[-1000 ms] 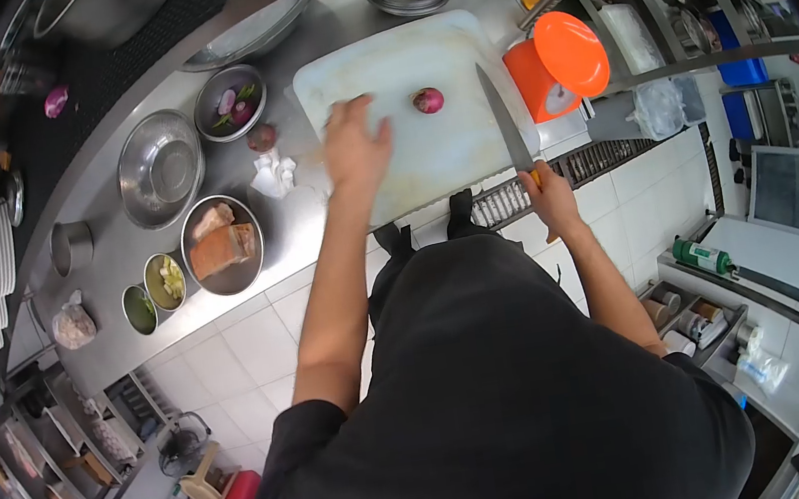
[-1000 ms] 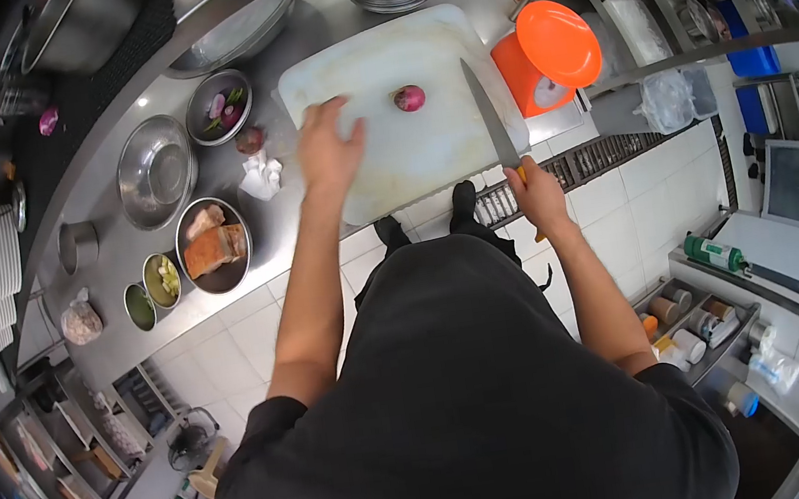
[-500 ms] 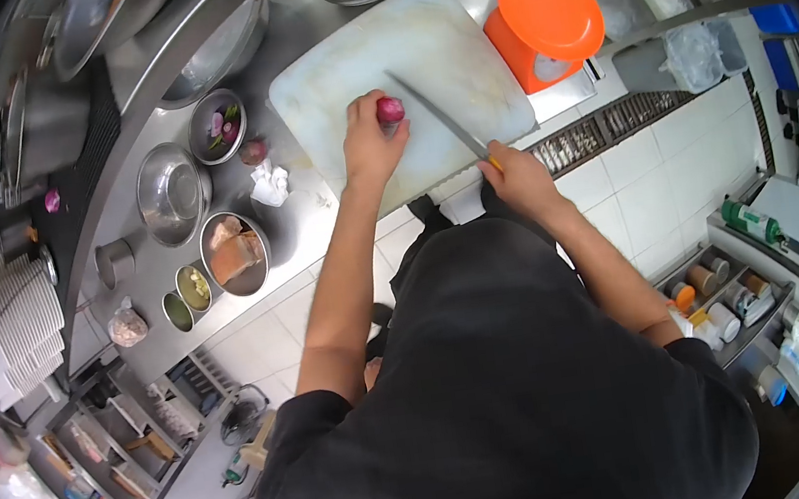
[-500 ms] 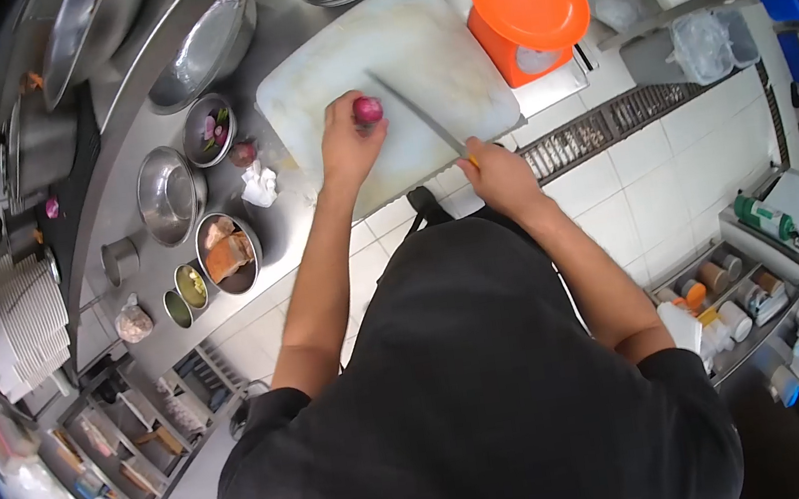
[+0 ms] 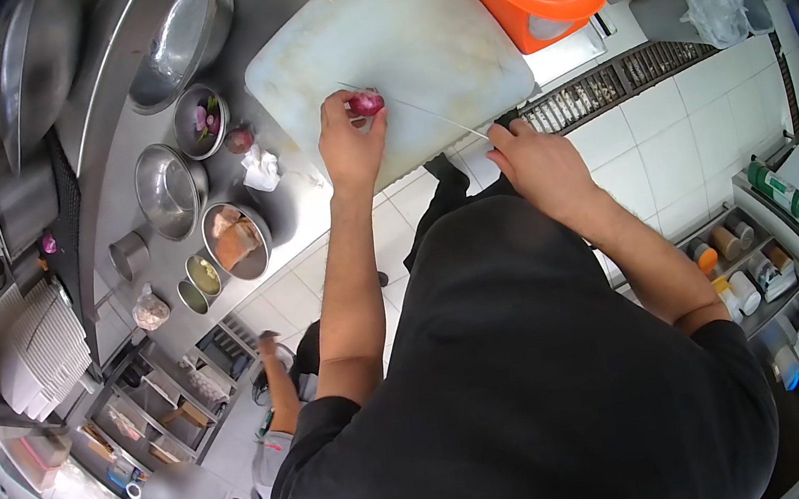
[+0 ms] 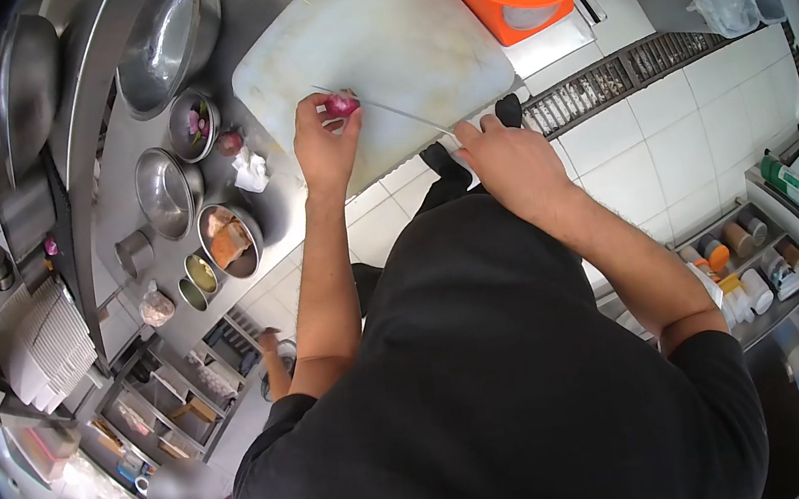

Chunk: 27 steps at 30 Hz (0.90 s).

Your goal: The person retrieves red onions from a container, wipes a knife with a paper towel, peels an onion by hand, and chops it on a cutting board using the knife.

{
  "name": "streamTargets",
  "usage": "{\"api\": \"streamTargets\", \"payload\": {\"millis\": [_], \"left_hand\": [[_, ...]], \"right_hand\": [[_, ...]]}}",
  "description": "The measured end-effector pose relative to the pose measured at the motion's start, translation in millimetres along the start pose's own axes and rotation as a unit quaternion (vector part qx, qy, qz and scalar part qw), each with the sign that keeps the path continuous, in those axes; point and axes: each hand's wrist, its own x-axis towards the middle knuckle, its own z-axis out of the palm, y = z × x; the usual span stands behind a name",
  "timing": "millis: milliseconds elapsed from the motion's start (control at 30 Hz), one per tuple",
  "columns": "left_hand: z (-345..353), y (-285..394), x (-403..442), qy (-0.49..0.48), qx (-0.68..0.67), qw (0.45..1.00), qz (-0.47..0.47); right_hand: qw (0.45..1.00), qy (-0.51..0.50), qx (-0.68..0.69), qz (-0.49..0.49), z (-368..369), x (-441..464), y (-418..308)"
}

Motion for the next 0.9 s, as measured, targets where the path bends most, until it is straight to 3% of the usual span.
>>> {"api": "streamTargets", "payload": {"millis": [400, 667, 900], "left_hand": [[-5.9, 10.4, 5.6, -0.019, 0.076, 0.997, 0.006], [-4.1, 4.6, 6.4, -0.011, 0.058, 0.997, 0.042], [-5.8, 5.8, 3.1, -0.005, 0.066, 0.998, 0.015]], "right_hand": [[0.998, -0.057, -0.028, 0.013, -12.8, -9.3, -12.7], [0.999, -0.008, -0.037, -0.032, 22.1, 39.9, -17.4], [0.999, -0.017, -0.010, -0.031, 56.1, 91.8, -21.5]]}}
